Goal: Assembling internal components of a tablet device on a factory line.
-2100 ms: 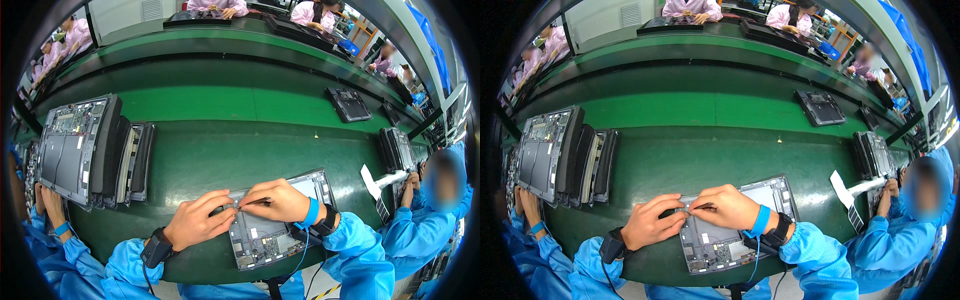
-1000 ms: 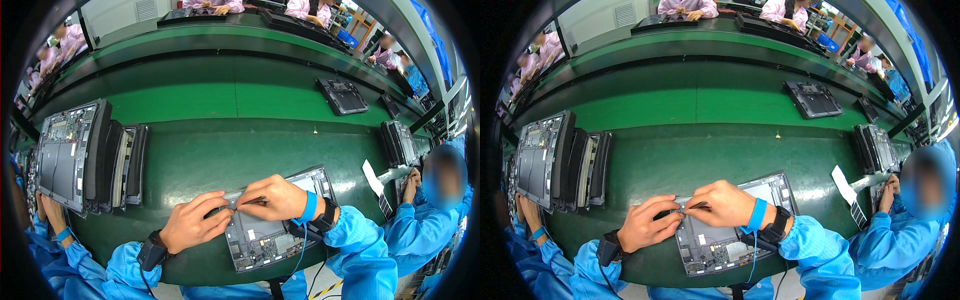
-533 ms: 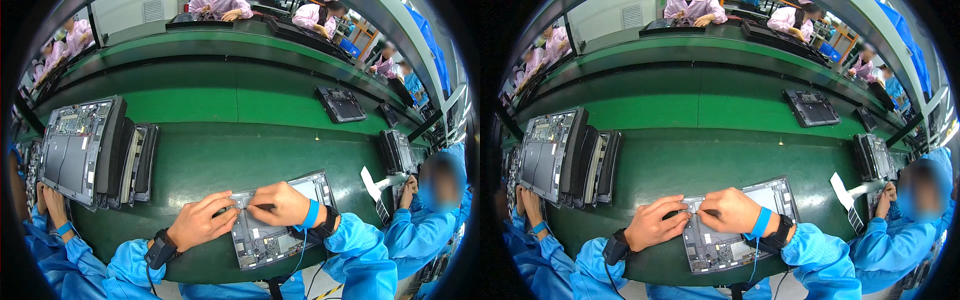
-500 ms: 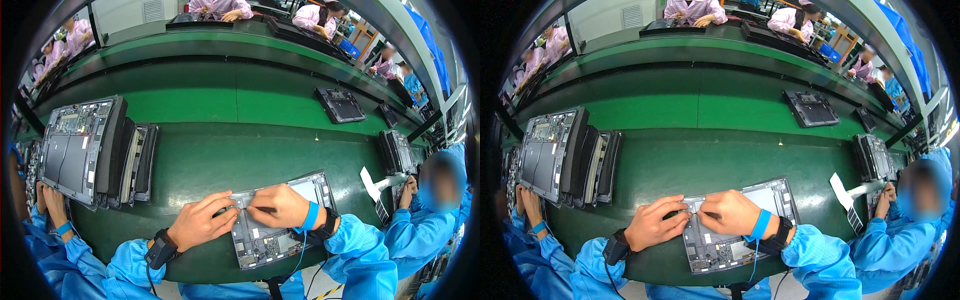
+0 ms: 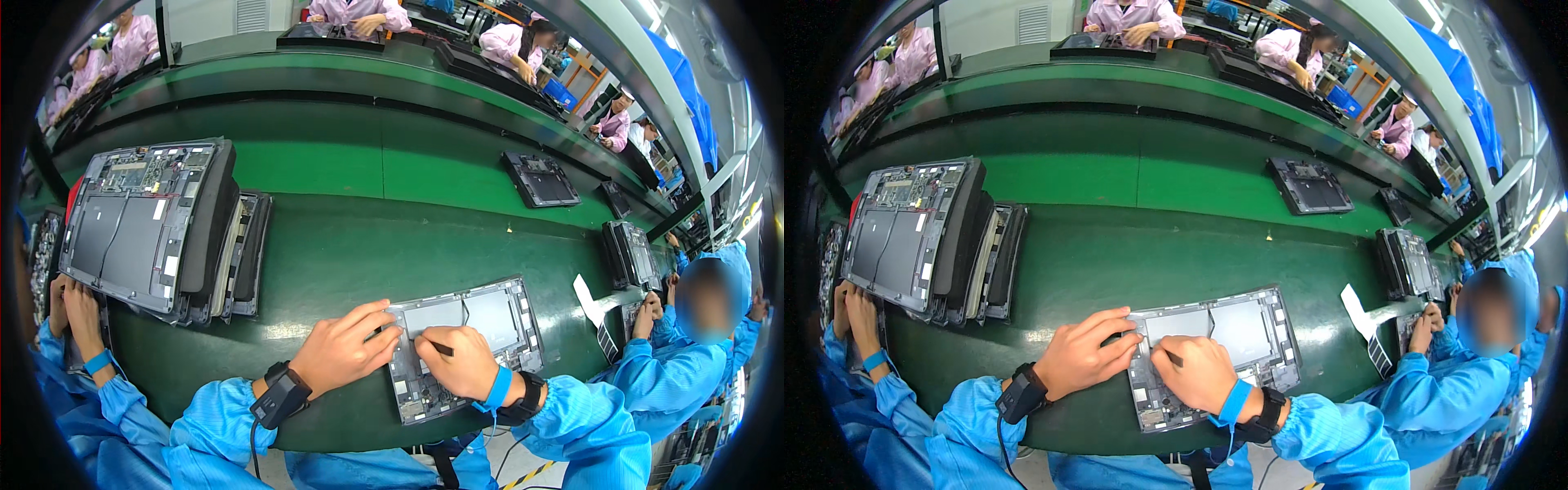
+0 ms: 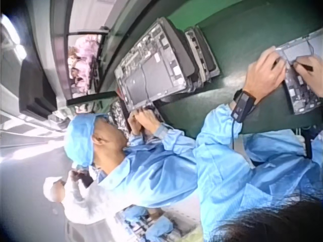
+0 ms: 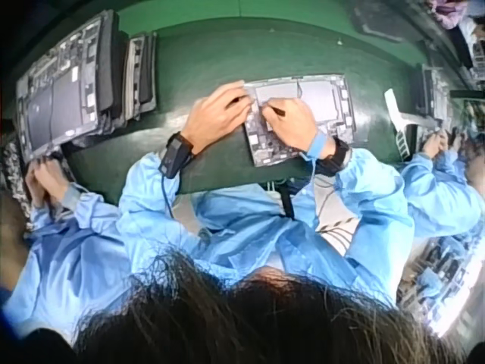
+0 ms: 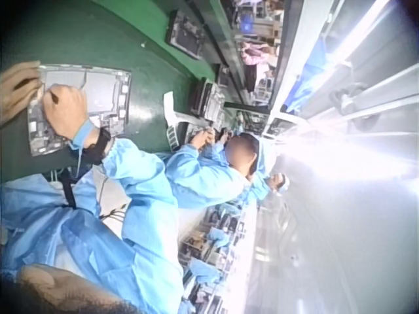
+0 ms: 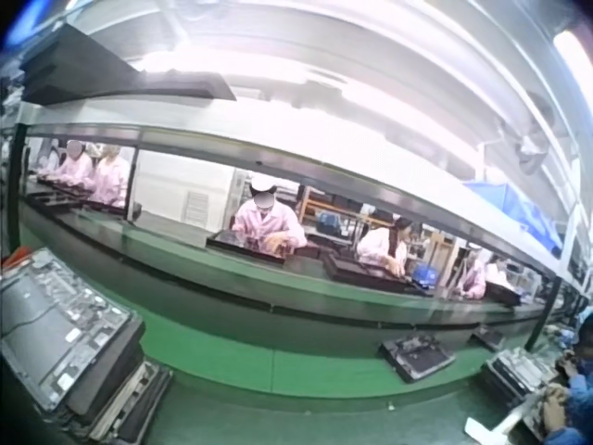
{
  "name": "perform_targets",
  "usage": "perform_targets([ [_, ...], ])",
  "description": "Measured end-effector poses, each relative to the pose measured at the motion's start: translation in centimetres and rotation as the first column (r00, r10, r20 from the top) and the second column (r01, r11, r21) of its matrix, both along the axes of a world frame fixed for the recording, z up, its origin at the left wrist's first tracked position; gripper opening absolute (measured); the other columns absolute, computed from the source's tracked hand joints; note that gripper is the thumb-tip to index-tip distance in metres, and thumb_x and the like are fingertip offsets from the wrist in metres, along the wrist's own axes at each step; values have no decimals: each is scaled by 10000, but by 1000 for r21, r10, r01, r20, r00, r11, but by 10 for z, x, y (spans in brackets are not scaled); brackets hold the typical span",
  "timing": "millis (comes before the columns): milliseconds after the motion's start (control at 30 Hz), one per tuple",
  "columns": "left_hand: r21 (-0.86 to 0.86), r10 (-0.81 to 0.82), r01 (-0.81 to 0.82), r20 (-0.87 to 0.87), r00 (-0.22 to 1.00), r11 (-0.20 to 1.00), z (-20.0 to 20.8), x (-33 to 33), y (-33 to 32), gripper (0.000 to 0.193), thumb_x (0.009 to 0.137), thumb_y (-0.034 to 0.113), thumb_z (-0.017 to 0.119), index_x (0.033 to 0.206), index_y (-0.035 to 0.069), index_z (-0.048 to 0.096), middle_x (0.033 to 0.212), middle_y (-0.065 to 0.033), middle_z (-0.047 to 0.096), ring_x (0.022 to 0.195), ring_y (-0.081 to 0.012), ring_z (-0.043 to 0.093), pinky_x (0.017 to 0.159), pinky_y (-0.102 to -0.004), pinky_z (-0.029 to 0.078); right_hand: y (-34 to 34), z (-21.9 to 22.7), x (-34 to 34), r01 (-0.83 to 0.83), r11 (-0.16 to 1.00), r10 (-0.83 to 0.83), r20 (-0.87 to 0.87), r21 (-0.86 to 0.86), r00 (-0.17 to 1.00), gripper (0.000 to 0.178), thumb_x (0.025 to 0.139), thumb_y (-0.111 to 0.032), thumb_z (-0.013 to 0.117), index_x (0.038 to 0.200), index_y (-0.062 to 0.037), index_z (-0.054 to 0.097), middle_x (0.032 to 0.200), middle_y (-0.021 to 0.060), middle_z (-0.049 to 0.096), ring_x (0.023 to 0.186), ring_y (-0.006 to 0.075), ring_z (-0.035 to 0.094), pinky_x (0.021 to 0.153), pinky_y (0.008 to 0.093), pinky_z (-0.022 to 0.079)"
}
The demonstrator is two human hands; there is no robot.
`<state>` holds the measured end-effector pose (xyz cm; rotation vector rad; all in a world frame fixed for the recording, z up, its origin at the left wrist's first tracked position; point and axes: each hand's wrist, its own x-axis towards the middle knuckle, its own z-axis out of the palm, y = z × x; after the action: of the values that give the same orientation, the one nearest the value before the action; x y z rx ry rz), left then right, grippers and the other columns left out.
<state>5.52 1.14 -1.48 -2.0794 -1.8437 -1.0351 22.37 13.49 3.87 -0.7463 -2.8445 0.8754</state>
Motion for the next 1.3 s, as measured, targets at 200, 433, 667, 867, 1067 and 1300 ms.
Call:
perform_targets([
  [200,37,-10,10,4,1000,999,-1,1,1,144,810,159,741,943,109,717,1028,-4,672,1107,-173,649,624,-291,587,-9,-5,6,13,997,-4,-114,75,994,182,904,-188,576,804,-60,660,756,147,667,654,394,639,586,481,519],
  [433,52,-8,8,-3,1000,999,-4,1,2,157,801,154,745,956,132,734,1037,-5,682,1095,-186,663,655,-302,587,-13,-8,9,38,994,-24,-137,99,990,189,905,-182,566,788,-59,649,751,132,658,661,386,633,584,475,507],
  [667,68,4,-2,-30,1000,998,2,3,0,131,809,179,743,928,130,718,992,7,680,1096,-165,657,677,-292,591,-16,-9,19,-23,995,44,-212,100,976,160,876,-138,586,761,-30,615,735,142,625,658,375,613,577,465,490],
  [867,47,0,1,-20,1000,999,-1,4,0,140,794,150,746,933,132,738,1014,-3,690,1074,-196,672,691,-320,590,-18,-13,27,-81,986,112,-227,145,967,125,853,-112,593,771,-18,598,731,140,587,689,352,592,588,457,478],
  [1067,44,2,0,-35,999,999,2,3,-1,107,825,184,735,919,134,721,992,11,680,1093,-179,659,745,-305,577,-20,-11,45,-188,968,225,-247,167,942,94,832,-68,612,759,-13,593,736,123,576,741,314,577,669,412,481],
  [1300,-91,-53,56,35,998,994,7,14,-9,293,826,193,717,1116,150,724,1157,-62,645,1245,-277,561,1093,-541,388,0,-19,55,-121,990,141,-432,74,891,68,846,-60,598,790,-23,608,730,100,556,720,297,543,669,396,457],
])
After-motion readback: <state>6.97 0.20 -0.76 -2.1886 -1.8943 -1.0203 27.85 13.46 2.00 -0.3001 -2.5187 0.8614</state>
